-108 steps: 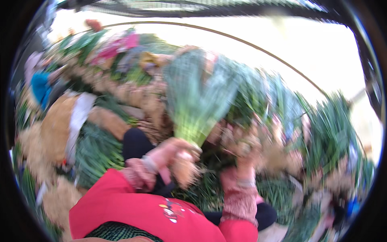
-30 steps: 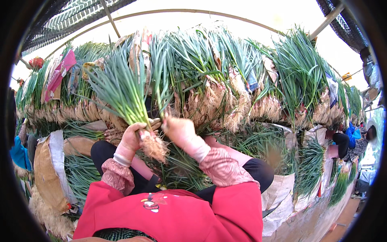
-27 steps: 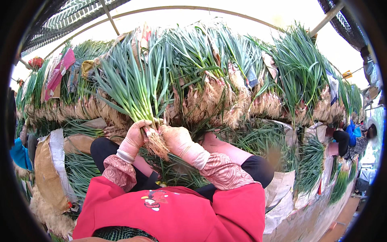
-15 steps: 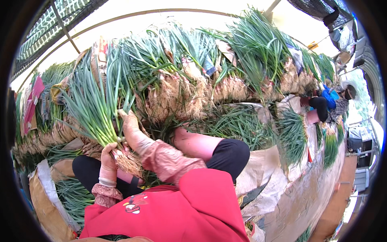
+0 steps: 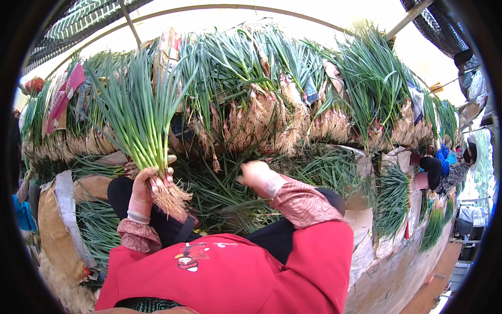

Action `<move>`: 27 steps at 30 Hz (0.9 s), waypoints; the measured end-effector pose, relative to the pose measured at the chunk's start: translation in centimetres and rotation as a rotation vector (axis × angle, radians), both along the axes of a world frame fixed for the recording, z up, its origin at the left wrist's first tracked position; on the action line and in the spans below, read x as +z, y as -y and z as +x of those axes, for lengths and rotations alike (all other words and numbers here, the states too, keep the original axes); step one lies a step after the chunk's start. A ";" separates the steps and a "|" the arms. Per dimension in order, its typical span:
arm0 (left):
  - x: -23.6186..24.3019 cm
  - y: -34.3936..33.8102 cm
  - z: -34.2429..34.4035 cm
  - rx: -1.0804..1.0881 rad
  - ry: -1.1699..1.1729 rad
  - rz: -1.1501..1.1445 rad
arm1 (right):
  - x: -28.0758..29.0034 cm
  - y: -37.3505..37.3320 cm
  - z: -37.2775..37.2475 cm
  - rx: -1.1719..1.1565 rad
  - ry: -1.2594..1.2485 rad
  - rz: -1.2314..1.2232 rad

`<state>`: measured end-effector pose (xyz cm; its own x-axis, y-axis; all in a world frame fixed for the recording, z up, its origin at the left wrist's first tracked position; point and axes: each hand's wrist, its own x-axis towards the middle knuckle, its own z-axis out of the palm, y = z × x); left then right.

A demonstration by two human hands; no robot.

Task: The person gathers green onions from a large pile, aligns them by the roots, and bundles them by hand. The person repeatedly picks up new onions, trims or adjusts the roots, and places the finished bundles aside.

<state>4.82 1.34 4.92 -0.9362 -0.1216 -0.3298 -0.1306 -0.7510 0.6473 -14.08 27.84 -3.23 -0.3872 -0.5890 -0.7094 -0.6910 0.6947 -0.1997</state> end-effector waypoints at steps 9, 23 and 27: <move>-5.5 -2.4 -1.7 -0.016 0.138 0.252 | 1.4 8.1 6.3 -0.319 -0.407 -0.561; -5.6 -3.7 0.4 -0.015 0.016 0.300 | 0.2 11.2 5.9 -1.222 1.600 -0.952; -5.4 -3.8 0.3 -0.003 -0.010 0.313 | -1.9 10.5 8.0 -1.486 1.627 -1.194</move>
